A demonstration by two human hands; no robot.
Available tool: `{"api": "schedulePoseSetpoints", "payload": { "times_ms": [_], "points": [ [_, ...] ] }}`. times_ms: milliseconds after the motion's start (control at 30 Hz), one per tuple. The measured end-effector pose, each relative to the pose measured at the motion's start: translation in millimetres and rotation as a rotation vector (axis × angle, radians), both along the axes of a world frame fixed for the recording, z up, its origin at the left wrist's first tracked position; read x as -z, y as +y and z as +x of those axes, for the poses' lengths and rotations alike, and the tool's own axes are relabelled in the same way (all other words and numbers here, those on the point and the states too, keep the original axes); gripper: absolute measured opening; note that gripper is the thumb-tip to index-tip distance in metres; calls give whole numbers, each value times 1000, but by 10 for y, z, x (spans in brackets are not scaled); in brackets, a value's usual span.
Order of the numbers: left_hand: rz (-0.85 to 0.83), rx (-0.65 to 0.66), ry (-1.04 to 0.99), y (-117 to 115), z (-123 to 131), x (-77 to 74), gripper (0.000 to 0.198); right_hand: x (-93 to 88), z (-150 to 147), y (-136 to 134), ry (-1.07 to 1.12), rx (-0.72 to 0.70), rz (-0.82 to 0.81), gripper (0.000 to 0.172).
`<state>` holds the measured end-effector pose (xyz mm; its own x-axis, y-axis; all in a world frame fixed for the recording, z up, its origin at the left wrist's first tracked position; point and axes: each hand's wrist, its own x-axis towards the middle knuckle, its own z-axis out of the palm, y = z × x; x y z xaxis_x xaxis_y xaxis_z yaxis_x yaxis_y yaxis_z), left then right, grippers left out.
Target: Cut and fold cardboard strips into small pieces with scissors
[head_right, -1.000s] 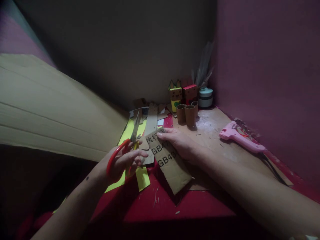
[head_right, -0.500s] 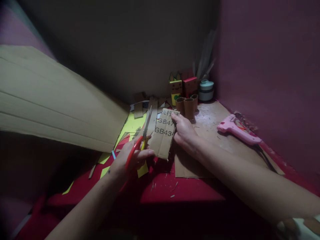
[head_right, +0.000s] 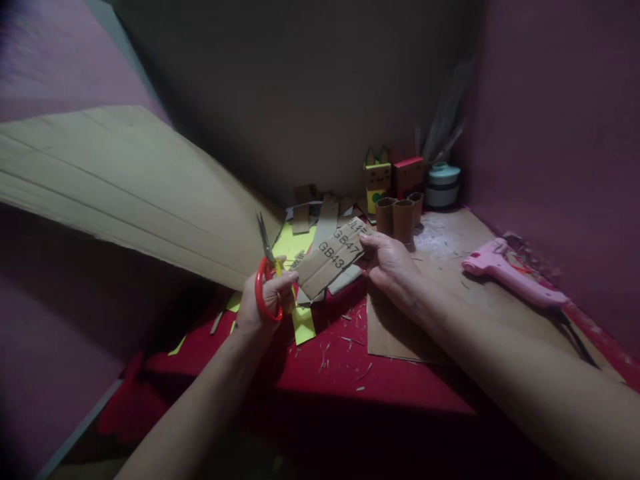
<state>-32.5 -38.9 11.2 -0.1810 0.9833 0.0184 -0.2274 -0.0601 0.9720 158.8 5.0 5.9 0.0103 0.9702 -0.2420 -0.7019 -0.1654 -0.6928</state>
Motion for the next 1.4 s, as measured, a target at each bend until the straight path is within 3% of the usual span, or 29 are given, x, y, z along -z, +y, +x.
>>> {"api": "schedulePoseSetpoints", "payload": {
  "times_ms": [133,200,267,400,533,633,733,800,933,1033,1100,1167,1267,1400],
  "points": [
    [60,3,32,23,-111,-134,61,-26,95,35,-91,-104,29,23],
    [52,45,65,14,-162,-202,59,-39,135,46,-161,-181,135,28],
    [21,104,96,-14,-176,-232,56,-54,150,39,-187,-182,177,32],
    [-17,147,94,-65,-131,-180,52,-94,115,-18,-178,-120,99,45],
    [3,102,48,-35,-146,-127,56,-98,88,-41,-180,-141,187,35],
    [27,102,70,-21,-190,-150,57,-48,103,-9,-308,-210,205,34],
    [52,107,127,-39,-206,-200,55,3,136,32,-490,-157,240,30],
    [63,117,151,-49,-202,-228,55,8,154,37,-697,-69,391,34],
    [68,167,137,-41,-188,-257,53,-35,136,-42,-1337,112,906,50],
    [47,200,131,-37,-171,-265,52,-42,78,-133,-1711,77,1128,69],
    [29,206,132,-42,-154,-268,51,-23,46,-175,-1878,87,1133,75],
    [23,227,125,-48,-137,-273,48,-9,32,-201,-1937,47,1130,67],
    [47,288,93,-57,-126,-294,42,-29,23,-237,-1874,-79,1050,55],
    [13,292,65,-66,-129,-322,44,-96,-23,-324,-1775,-181,935,59]
  ]
}}
